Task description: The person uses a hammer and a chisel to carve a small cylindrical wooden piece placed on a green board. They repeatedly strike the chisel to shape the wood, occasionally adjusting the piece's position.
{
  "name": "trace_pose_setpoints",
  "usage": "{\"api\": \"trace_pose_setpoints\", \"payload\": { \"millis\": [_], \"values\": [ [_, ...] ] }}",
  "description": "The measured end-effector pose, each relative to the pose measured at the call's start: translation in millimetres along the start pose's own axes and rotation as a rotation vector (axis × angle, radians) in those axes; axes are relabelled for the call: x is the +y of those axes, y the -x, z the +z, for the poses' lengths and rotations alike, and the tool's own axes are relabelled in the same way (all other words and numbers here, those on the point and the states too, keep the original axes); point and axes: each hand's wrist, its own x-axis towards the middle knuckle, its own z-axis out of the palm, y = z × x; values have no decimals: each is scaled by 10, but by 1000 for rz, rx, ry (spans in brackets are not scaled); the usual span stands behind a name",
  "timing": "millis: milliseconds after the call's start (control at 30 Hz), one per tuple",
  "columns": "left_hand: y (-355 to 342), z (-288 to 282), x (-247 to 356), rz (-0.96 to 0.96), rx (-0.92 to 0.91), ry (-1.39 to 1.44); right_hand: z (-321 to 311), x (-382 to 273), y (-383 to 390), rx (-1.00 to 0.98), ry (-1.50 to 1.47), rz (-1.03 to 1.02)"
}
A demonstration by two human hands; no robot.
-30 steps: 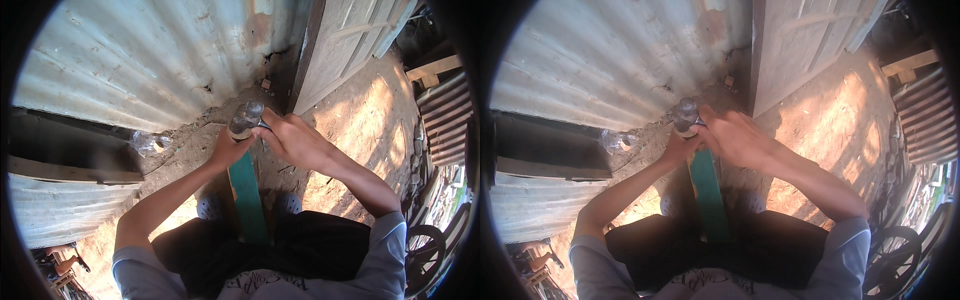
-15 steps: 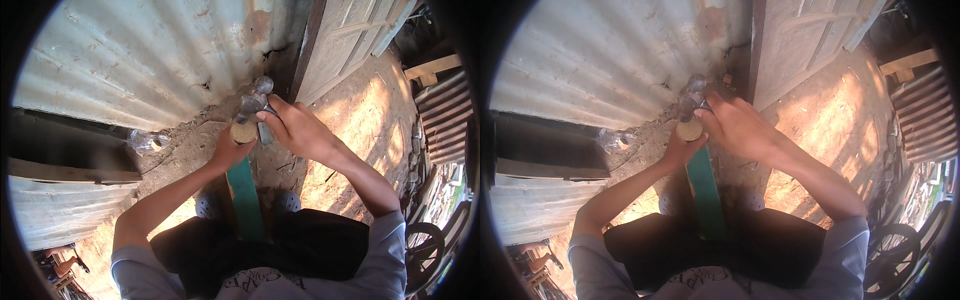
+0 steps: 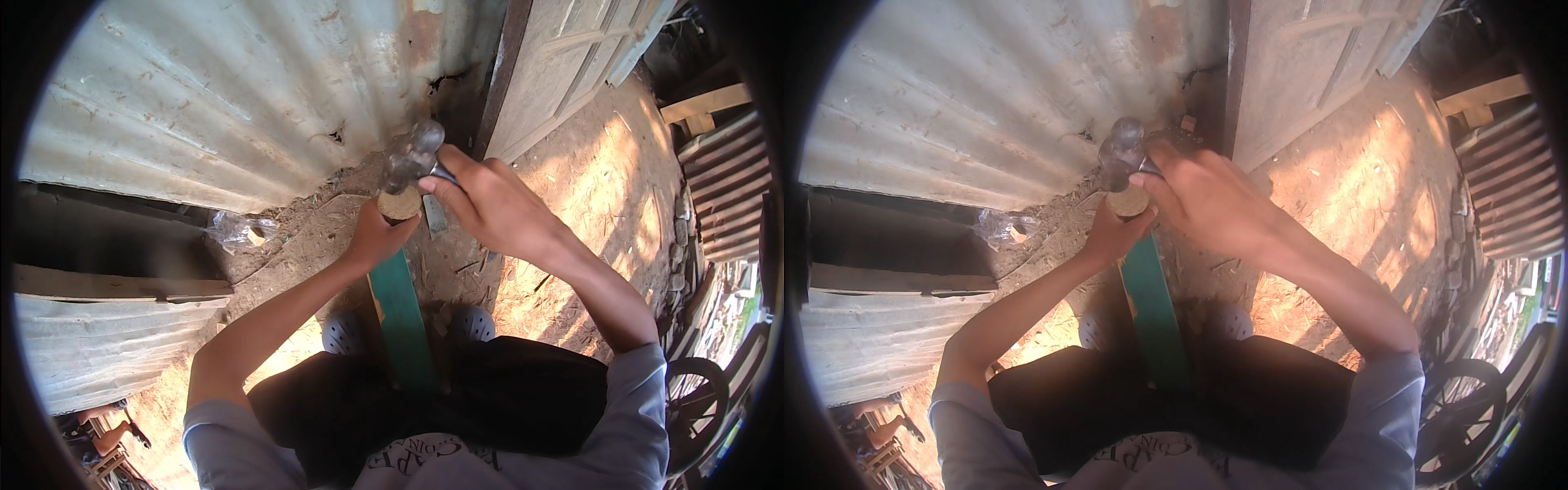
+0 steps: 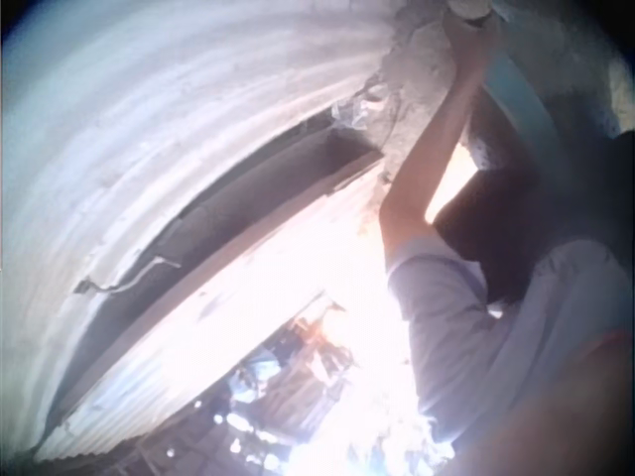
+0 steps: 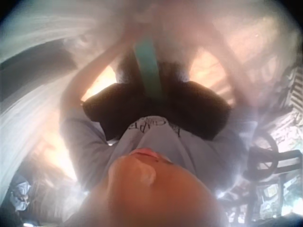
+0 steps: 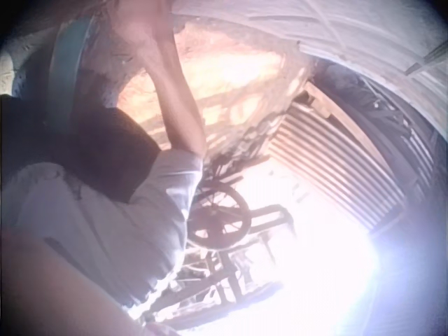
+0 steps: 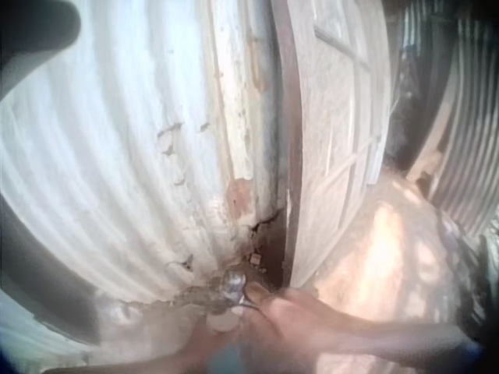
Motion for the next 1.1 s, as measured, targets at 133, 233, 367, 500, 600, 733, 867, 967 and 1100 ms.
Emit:
{"api": "trace_pose_setpoints", "payload": {
  "millis": [133,233,367,500,600,733,867,967,1100],
  "values": [
    [31,-110,75,-195,-95,-51,-300,-140,-35,443,-248,-80],
    [20,-80,113,-236,-156,-4,-187,-16,-60,657,-300,-108],
    [50,21,36,72,-52,-76,275,189,29,83,197,19],
    [120,-60,57,-60,-66,-91,-122,-8,15,234,-28,-13],
    [27,-166,31,-187,-95,-98,-316,-144,-25,508,-184,-110],
    [-18,-73,12,-108,-80,-95,180,185,45,560,-188,-30],
    [-36,-26,2,54,69,-46,307,261,35,162,-53,-82],
    [-5,-168,67,-168,-94,-74,-21,65,8,286,-197,-68],
    [5,-138,74,-96,-45,-114,-167,-54,-57,533,-372,-46]
  ]
}}
